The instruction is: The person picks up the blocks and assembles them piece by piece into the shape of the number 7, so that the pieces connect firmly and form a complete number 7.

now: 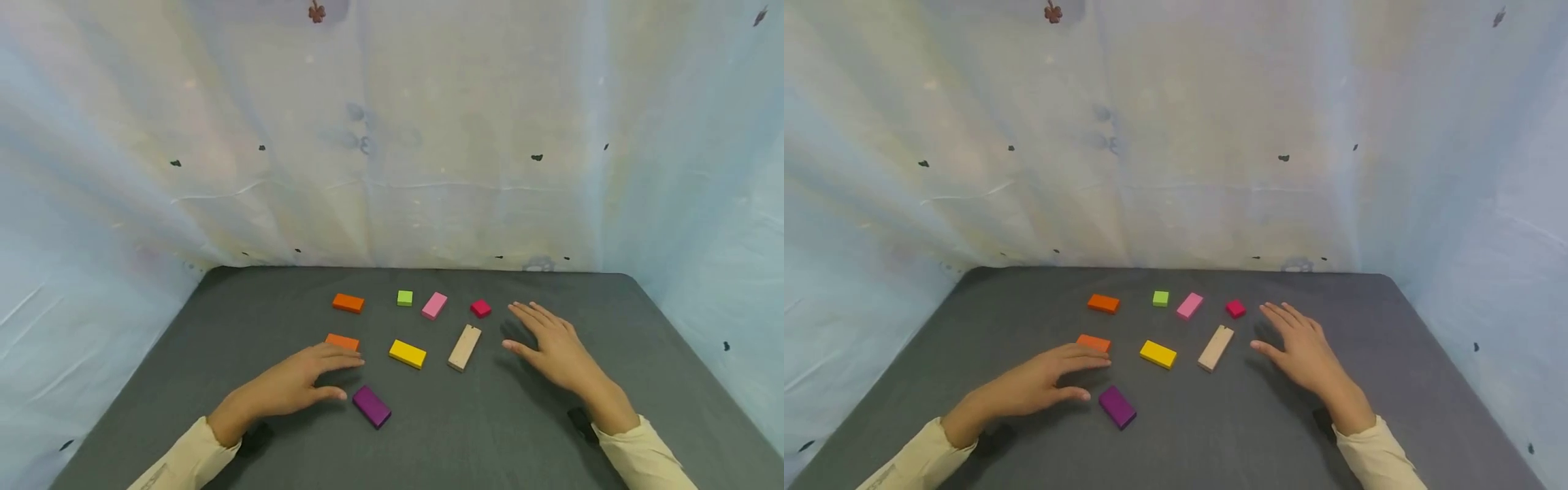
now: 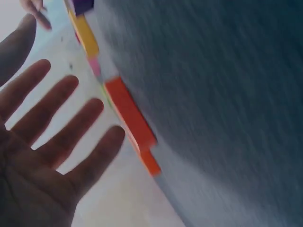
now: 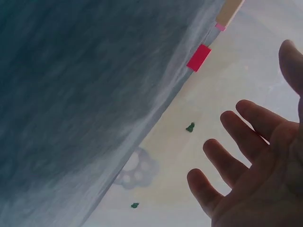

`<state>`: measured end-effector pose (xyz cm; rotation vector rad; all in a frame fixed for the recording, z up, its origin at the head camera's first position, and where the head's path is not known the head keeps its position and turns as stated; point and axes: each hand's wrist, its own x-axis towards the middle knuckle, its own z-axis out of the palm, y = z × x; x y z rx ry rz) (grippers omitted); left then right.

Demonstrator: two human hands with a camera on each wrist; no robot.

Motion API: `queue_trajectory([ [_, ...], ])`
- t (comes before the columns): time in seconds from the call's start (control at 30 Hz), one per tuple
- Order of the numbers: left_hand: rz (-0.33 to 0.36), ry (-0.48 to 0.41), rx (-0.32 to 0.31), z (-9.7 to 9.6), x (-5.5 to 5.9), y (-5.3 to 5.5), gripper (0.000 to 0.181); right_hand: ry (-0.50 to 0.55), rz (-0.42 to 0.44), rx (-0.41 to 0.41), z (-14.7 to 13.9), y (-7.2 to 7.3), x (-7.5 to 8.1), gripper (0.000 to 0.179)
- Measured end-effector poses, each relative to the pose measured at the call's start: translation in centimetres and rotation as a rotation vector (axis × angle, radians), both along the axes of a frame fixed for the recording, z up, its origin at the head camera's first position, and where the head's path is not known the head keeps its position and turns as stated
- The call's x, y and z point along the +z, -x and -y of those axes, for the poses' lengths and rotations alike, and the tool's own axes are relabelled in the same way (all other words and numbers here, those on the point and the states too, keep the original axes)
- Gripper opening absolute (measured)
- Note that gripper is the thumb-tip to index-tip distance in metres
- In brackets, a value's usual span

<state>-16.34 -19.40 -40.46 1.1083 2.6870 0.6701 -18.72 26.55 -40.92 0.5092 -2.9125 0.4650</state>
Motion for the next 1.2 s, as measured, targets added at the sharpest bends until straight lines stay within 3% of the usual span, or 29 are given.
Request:
queue_trajectory([
  [0.2, 0.088, 0.008, -0.078, -1.7, 0.3, 0.0, 0.057, 0.024, 0.027, 0.042, 1.6, 0.2, 0.5, 0.072],
  [0.43, 0.174, 0.006, -0.122, -2.5, -0.4, 0.6, 0.060, 0.027, 0.026, 0.102, 4.2, 0.3, 0.8, 0.071],
  [0.7, 0.153, 0.024, -0.182, -2.8, -0.7, 1.1, 0.058, 0.063, 0.040, 0.180, 7.4, 0.0, 1.0, 0.072],
  [0.93, 0.095, -0.010, -0.234, -3.4, -0.8, 1.4, 0.048, 0.091, 0.083, 0.203, 9.2, 0.0, 1.3, 0.071],
  [1.2, 0.072, 0.012, -0.232, -3.8, -1.1, 1.6, 0.043, 0.090, 0.080, 0.236, 10.7, 0.1, 1.0, 0.068],
])
